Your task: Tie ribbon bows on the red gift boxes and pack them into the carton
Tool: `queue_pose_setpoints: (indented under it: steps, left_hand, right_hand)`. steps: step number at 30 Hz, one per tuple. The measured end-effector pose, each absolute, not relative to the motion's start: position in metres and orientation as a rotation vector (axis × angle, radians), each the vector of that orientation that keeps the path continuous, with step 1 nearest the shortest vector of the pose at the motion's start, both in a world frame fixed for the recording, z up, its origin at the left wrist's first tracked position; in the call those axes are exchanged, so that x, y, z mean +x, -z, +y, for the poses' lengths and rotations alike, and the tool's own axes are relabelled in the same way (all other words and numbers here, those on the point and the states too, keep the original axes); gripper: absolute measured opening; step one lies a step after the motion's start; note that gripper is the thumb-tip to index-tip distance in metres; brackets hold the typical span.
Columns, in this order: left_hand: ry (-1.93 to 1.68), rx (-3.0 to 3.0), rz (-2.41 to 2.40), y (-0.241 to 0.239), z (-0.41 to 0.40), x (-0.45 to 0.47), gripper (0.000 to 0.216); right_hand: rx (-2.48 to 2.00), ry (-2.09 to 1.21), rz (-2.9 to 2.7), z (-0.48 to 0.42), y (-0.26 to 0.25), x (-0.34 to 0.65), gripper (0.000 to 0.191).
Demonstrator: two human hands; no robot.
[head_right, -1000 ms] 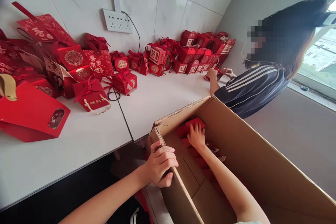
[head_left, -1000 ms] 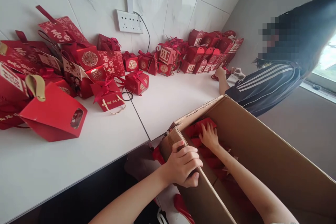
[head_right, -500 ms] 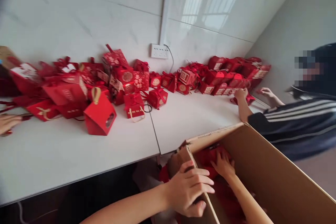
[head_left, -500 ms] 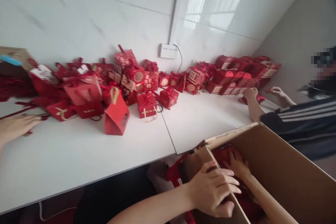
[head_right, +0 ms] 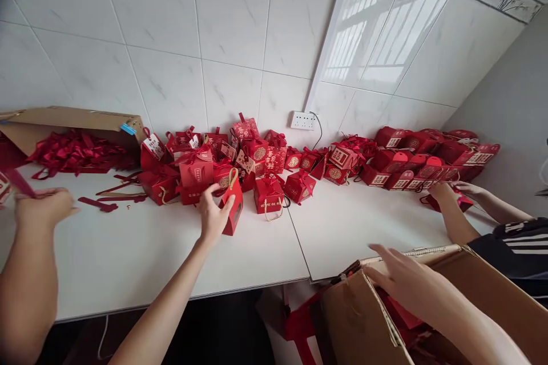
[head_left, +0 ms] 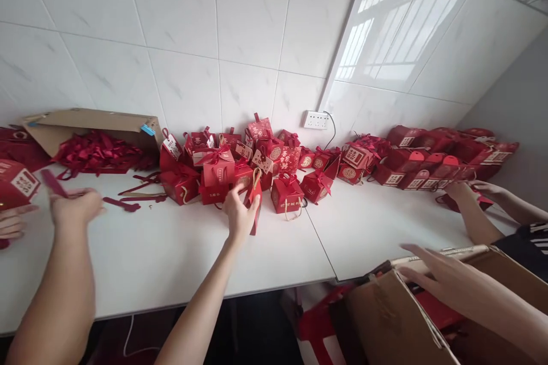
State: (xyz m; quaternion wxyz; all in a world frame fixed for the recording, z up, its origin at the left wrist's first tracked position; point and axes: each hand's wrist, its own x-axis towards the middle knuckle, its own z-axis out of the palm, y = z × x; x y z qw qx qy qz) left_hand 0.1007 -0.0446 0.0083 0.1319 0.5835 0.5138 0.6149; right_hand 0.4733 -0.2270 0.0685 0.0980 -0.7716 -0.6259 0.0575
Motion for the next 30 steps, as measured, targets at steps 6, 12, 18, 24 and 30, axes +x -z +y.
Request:
queue_pose_setpoints:
  steps: [6, 12, 18, 24, 30]
  left_hand:
    - [-1.574, 1.775, 1.326, -0.021, -0.067, 0.041, 0.021]
    - [-1.326, 1.840, 1.155, -0.018, -0.107, 0.004, 0.022]
    - [-1.185, 1.869, 1.134, -0.025, -0.114, -0.003, 0.018]
    - [-1.261, 2.018, 1.101, -0.052, -0.112, 0.002, 0.023]
    - [-1.319, 2.298, 1.085, -0.045, -0.110, 0.014, 0.007]
  right_hand:
    - [-1.890, -0.211, -2.441, -0.150, -0.102, 0.315, 0.038]
    - [-0.995, -0.574, -2.348, -0.097, -0.092, 0.214, 0.032]
    - [-0.961, -0.680, -1.881, -0.095, -0.064, 0.175, 0.022]
    - [-0.973, -0.377, -1.727, -0.116, -0.034, 0.176, 0.040]
    - [-0.967, -0.215, -1.838, -0.123, -0.016, 0.171, 0.019]
